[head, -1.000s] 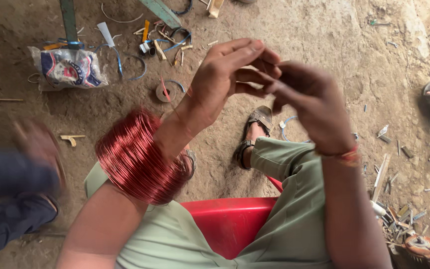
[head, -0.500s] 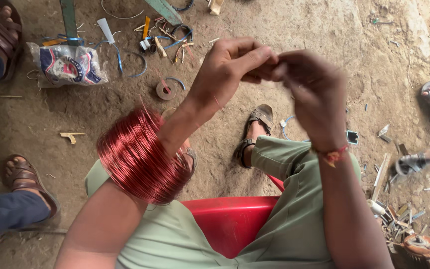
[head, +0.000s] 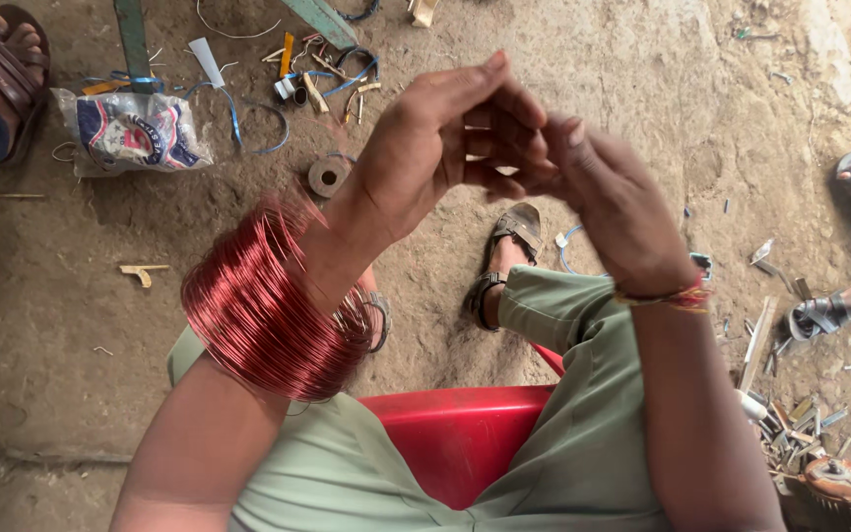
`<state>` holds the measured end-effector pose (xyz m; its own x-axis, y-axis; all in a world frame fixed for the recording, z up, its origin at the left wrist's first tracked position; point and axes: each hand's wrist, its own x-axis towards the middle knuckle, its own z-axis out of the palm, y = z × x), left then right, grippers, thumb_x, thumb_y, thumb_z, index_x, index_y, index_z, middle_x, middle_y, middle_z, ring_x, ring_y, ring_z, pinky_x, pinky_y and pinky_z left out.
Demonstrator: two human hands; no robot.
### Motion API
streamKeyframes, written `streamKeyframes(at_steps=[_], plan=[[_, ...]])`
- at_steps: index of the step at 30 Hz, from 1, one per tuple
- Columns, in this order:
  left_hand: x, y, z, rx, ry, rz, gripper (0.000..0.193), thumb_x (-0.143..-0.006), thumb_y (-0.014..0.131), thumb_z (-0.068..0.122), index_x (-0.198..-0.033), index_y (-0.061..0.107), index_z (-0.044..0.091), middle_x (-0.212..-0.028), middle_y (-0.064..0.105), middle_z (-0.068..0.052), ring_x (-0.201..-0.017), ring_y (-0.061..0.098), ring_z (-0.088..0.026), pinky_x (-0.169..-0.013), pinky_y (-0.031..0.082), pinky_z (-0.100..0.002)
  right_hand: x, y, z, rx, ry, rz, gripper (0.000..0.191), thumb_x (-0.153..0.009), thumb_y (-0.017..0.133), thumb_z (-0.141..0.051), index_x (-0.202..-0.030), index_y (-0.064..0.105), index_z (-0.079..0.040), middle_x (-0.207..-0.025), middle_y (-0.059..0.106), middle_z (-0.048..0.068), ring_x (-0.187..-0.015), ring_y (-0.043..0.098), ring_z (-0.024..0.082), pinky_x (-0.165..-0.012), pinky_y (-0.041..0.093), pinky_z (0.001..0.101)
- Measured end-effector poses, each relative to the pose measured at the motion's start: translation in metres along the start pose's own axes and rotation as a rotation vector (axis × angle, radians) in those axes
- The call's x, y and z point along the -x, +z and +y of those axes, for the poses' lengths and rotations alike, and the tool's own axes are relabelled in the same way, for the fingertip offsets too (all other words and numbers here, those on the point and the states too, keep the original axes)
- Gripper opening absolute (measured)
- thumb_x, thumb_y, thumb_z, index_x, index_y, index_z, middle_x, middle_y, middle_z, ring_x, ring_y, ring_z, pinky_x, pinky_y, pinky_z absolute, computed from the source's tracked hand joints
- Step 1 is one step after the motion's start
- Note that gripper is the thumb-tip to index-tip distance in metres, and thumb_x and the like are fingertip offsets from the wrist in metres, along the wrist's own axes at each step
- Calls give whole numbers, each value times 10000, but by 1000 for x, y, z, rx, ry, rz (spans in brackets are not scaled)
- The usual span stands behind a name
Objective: The person sits on a red plastic chair with a large coil of thin red wire around their left forearm and pulls and twists the wire between both hands, working the wire strand continuously while seated.
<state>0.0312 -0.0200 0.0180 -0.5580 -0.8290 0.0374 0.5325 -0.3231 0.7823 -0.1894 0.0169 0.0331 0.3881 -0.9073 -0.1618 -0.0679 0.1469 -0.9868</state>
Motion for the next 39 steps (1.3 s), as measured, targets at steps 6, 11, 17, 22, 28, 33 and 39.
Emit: streamKeyframes(at_steps=[6, 11, 17, 22, 28, 33, 39], plan=[[-4, 4, 1, -53, 15, -55, 504, -1086, 446, 424, -1126, 713, -3, -1047, 786, -149, -950, 783, -216, -889, 642, -349, -5, -22, -36, -204, -103, 168, 633, -1036, 575, -501, -1338, 592, 56, -1092, 733, 146, -1027, 735, 233, -1000, 608, 392], [-4, 6, 3, -145, -37, 42, 455, -1076, 473, 389, -1114, 721, 9, -989, 769, -147, -840, 756, -229, -758, 608, -336, -8, -1, -26, -72, -67, 63, 487, -984, 718, -130, -1411, 572, 53, -1105, 691, 87, -1008, 679, 160, -907, 579, 313], [-2, 2, 2, -125, -32, 43, 393, -1055, 514, 363, -1108, 706, 24, -1081, 770, -132, -964, 780, -213, -839, 638, -327, -1, -39, -10, -131, -231, 357, 312, -1081, 713, 25, -1373, 625, 88, -1050, 708, 136, -931, 704, 163, -883, 614, 299], [-7, 1, 0, -129, -85, 4, 415, -1048, 546, 380, -1078, 728, 9, -1050, 779, -148, -928, 781, -212, -846, 643, -318, -1, -52, -12, -62, -282, 371, 290, -1099, 707, 28, -1383, 654, 52, -1083, 718, 123, -969, 714, 151, -890, 601, 265], [-8, -4, -6, -168, -149, 89, 402, -1014, 601, 377, -989, 741, 0, -914, 783, -148, -796, 777, -213, -743, 640, -335, -7, -2, -8, 58, -180, 94, 292, -978, 666, 63, -1270, 666, 52, -1143, 718, 98, -999, 712, 155, -917, 634, 300], [-7, -1, -4, -167, -50, 29, 439, -1053, 539, 389, -1030, 745, 2, -954, 794, -153, -846, 799, -218, -814, 674, -347, -1, -30, -29, 212, -320, 455, 325, -1090, 604, -128, -1379, 562, 13, -1314, 623, 97, -1141, 705, 168, -1006, 588, 341], [-6, 7, -2, -107, -84, -84, 439, -1067, 504, 384, -1196, 714, 21, -1071, 785, -126, -978, 774, -195, -886, 633, -339, -13, -5, -9, -242, 6, 29, 729, -1064, 362, -643, -1434, 513, -34, -1334, 623, 105, -1190, 636, 141, -1118, 489, 304]])
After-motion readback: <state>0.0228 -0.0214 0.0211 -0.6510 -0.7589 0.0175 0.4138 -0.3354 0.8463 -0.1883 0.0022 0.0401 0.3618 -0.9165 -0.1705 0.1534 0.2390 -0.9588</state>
